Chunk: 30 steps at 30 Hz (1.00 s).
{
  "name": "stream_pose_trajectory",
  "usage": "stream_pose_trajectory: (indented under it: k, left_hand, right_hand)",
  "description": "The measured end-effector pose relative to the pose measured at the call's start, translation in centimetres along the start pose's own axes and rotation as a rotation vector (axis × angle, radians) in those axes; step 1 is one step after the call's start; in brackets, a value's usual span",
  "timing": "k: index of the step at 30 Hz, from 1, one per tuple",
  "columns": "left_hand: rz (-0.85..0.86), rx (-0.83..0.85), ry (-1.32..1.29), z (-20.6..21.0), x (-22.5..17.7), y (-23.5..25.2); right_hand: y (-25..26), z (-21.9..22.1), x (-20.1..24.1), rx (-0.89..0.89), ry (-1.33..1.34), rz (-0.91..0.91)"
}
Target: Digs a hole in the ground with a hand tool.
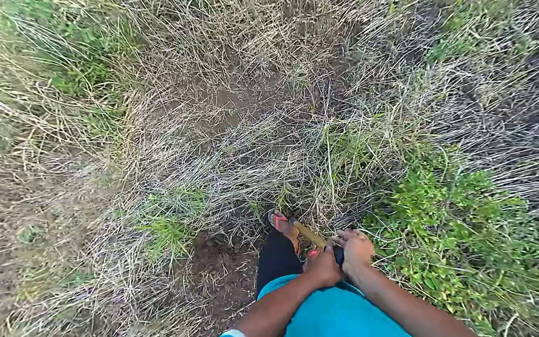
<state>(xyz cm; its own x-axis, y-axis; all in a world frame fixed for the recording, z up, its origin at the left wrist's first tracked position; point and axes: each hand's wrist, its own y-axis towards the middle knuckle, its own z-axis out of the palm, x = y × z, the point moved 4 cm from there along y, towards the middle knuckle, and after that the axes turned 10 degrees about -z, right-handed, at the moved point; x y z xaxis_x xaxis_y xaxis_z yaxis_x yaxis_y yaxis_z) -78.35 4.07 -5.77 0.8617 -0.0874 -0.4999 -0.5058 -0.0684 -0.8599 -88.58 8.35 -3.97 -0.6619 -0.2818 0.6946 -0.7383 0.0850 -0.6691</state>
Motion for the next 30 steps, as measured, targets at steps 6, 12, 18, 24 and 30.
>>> stream_pose_trajectory:
  k: [6,12,18,24,30]
  left_hand:
    - [-0.053,0.000,0.076,0.1,-1.6,0.6]
    - [-0.057,0.028,0.053,8.4,-1.9,0.9]
    - [-0.043,0.144,0.232,8.5,-2.2,0.6]
    - [-0.056,-0.105,0.575,-7.0,-5.8,1.0]
    - [-0.232,-0.491,1.035,-15.8,-4.6,5.6]
  right_hand:
    - [1.6,-0.4,0.5,-0.003,-0.075,-0.021]
    - [3.6,-8.1,-3.0,0.021,-0.079,-0.064]
    - [4.0,-10.0,-4.4,0.080,-0.049,-0.138]
    - [0.9,-8.4,-4.7,0.088,-0.004,-0.140]
    - [-1.8,-7.8,-6.6,0.016,-0.026,-0.092]
